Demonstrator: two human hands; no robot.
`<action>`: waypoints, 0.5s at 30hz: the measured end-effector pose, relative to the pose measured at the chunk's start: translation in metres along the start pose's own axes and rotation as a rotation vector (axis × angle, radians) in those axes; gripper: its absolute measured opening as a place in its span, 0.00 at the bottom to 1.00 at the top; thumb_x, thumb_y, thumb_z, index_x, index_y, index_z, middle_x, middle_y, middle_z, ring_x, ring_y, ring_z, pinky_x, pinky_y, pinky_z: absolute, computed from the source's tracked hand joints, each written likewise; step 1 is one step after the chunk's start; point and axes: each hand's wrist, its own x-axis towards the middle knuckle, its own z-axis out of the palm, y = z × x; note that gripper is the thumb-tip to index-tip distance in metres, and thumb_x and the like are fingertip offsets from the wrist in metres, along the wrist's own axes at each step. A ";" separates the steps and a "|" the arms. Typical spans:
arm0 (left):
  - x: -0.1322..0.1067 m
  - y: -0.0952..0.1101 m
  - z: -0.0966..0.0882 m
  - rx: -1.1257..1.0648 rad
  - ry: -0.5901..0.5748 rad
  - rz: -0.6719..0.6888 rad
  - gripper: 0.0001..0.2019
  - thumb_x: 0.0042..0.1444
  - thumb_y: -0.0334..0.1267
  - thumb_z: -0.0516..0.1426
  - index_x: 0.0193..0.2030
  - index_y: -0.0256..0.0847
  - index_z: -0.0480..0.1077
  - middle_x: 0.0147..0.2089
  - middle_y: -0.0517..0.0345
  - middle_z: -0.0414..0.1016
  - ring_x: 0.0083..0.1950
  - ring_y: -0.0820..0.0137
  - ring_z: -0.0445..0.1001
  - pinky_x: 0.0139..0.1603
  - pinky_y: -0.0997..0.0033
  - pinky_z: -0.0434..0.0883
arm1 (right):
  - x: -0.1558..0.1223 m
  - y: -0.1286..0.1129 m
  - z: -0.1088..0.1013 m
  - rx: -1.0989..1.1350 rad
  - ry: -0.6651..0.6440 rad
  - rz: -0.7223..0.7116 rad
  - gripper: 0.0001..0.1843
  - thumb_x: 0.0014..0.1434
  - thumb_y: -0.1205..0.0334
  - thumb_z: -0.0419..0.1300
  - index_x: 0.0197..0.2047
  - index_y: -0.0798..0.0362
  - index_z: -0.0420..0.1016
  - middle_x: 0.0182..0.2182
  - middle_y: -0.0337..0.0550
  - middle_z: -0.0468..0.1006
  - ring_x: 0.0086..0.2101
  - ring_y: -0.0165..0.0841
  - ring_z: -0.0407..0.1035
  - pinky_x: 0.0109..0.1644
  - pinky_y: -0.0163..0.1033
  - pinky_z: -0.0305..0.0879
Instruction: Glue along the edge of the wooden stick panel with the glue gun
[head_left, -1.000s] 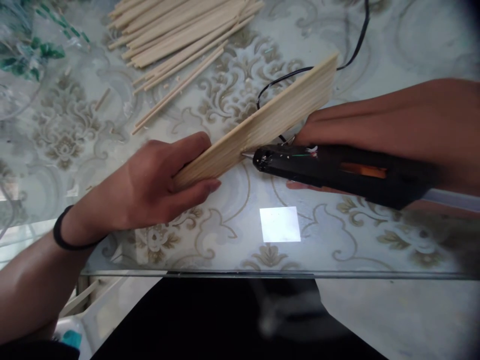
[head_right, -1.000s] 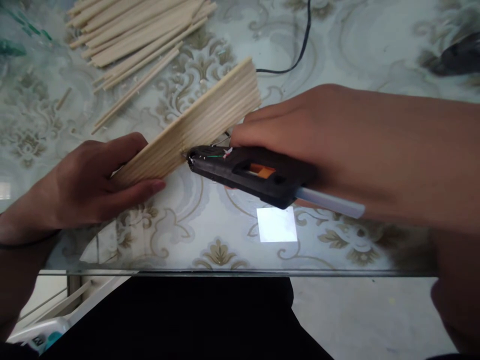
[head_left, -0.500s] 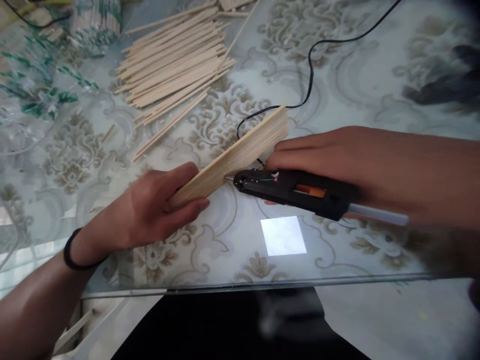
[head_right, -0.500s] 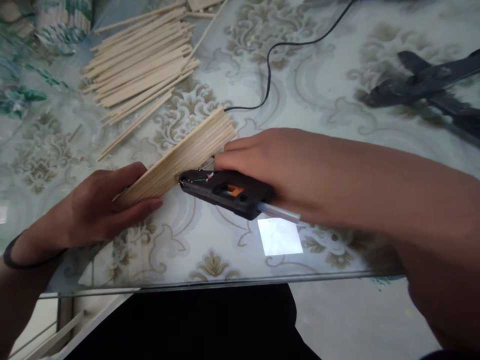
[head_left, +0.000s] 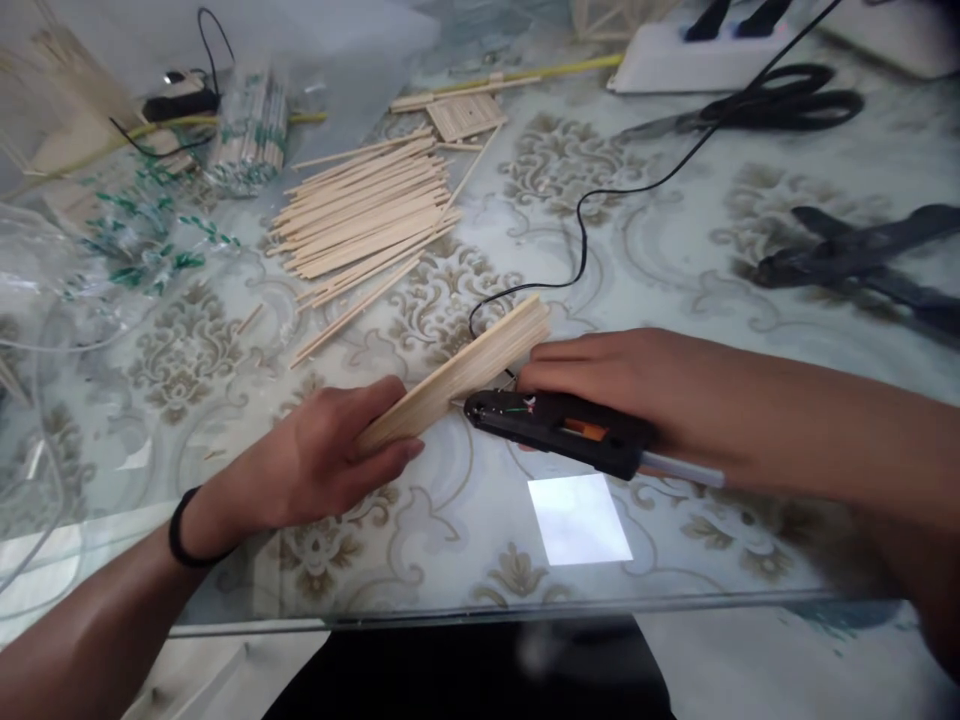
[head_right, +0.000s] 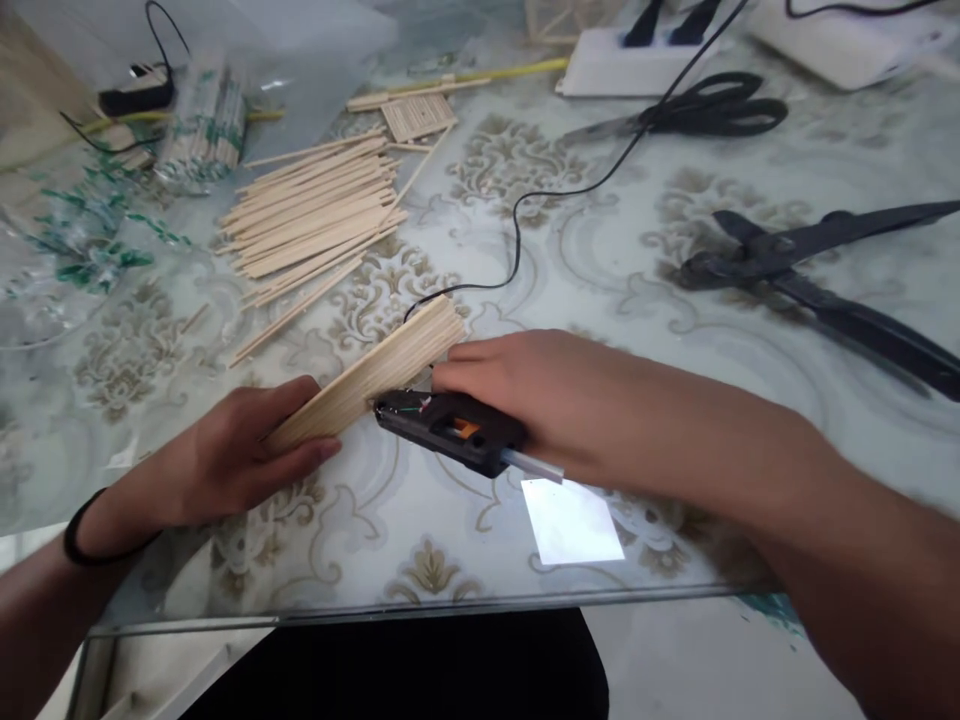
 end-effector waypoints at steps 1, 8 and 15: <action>0.000 0.000 0.000 -0.007 -0.003 -0.002 0.13 0.66 0.43 0.57 0.34 0.44 0.59 0.22 0.70 0.58 0.21 0.78 0.57 0.23 0.73 0.55 | -0.001 0.001 0.000 0.002 -0.009 -0.004 0.24 0.68 0.45 0.44 0.53 0.49 0.73 0.55 0.37 0.72 0.51 0.15 0.70 0.53 0.22 0.66; -0.001 0.001 -0.001 0.020 -0.001 0.017 0.12 0.67 0.43 0.56 0.34 0.44 0.59 0.23 0.70 0.59 0.22 0.78 0.58 0.24 0.73 0.56 | 0.001 -0.002 -0.001 0.024 -0.024 0.034 0.27 0.67 0.43 0.42 0.52 0.50 0.74 0.55 0.38 0.71 0.51 0.17 0.70 0.56 0.24 0.66; -0.002 -0.003 0.002 0.024 0.001 0.012 0.13 0.68 0.45 0.56 0.35 0.43 0.59 0.24 0.70 0.59 0.23 0.79 0.58 0.26 0.73 0.55 | 0.005 0.000 0.000 0.034 -0.011 -0.008 0.28 0.65 0.41 0.44 0.50 0.52 0.73 0.52 0.41 0.73 0.45 0.19 0.71 0.49 0.27 0.65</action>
